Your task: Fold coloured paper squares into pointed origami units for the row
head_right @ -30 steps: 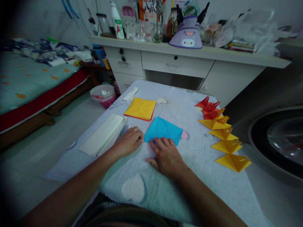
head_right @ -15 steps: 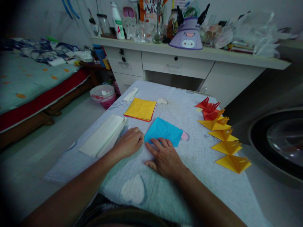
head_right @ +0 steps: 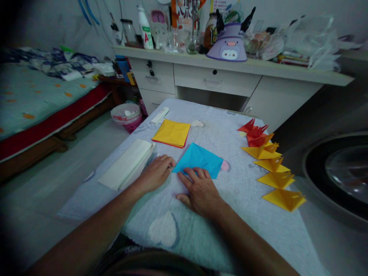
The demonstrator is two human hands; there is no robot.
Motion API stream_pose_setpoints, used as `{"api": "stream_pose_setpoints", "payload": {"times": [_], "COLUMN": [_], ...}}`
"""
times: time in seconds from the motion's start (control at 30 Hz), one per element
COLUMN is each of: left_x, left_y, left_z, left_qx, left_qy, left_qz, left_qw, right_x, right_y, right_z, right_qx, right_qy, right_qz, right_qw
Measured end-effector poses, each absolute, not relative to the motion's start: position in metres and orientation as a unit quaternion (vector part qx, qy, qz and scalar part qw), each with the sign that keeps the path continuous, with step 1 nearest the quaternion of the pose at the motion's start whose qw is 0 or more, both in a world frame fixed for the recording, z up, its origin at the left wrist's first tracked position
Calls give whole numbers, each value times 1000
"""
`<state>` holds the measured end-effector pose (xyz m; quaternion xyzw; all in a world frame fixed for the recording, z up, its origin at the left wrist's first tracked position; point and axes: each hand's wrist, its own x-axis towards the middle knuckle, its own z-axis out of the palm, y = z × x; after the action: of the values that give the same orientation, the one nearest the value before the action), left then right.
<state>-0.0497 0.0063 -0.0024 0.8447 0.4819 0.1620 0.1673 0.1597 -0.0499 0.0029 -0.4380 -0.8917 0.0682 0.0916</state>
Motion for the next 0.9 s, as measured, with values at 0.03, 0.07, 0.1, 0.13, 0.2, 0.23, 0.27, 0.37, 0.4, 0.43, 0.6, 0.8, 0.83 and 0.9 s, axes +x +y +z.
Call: {"api": "stream_pose_setpoints", "payload": {"times": [0.03, 0.07, 0.1, 0.13, 0.2, 0.23, 0.27, 0.37, 0.4, 0.43, 0.6, 0.8, 0.83, 0.9], "left_x": [-51, -52, -53, -53, -52, -51, -50, -45, -44, -42, -36, -40, -42, -45], "left_y": [7, 7, 7, 7, 6, 5, 4, 2, 1, 0, -3, -2, -1, 2], "left_z": [-3, -4, -4, -4, -2, -1, -1, 1, 1, 1, 2, 3, 2, -1], "left_qx": [844, 844, 842, 841, 839, 838, 837, 830, 826, 822, 814, 812, 813, 817], "left_qy": [478, 475, 473, 473, 476, 478, 482, 503, 513, 522, 548, 551, 548, 538], "left_qz": [169, 176, 183, 188, 188, 185, 181, 175, 174, 170, 146, 144, 148, 157], "left_qw": [173, 177, 180, 182, 184, 184, 182, 164, 157, 150, 126, 128, 132, 138], "right_x": [160, 160, 160, 161, 161, 161, 161, 161, 161, 161, 161, 161, 161, 160], "right_y": [-50, -50, -50, -49, -49, -49, -49, -49, -49, -49, -48, -48, -48, -47], "right_z": [2, 2, 1, 0, 0, 0, 0, 1, 1, 1, 2, 1, 1, -1], "right_qx": [-437, -437, -436, -435, -433, -433, -433, -433, -433, -434, -436, -437, -437, -437], "right_qy": [-892, -892, -892, -893, -893, -894, -893, -892, -892, -892, -891, -891, -892, -892], "right_qz": [68, 67, 67, 66, 66, 67, 69, 76, 78, 79, 82, 75, 72, 66], "right_qw": [93, 95, 96, 97, 99, 99, 100, 100, 101, 101, 100, 96, 95, 92]}}
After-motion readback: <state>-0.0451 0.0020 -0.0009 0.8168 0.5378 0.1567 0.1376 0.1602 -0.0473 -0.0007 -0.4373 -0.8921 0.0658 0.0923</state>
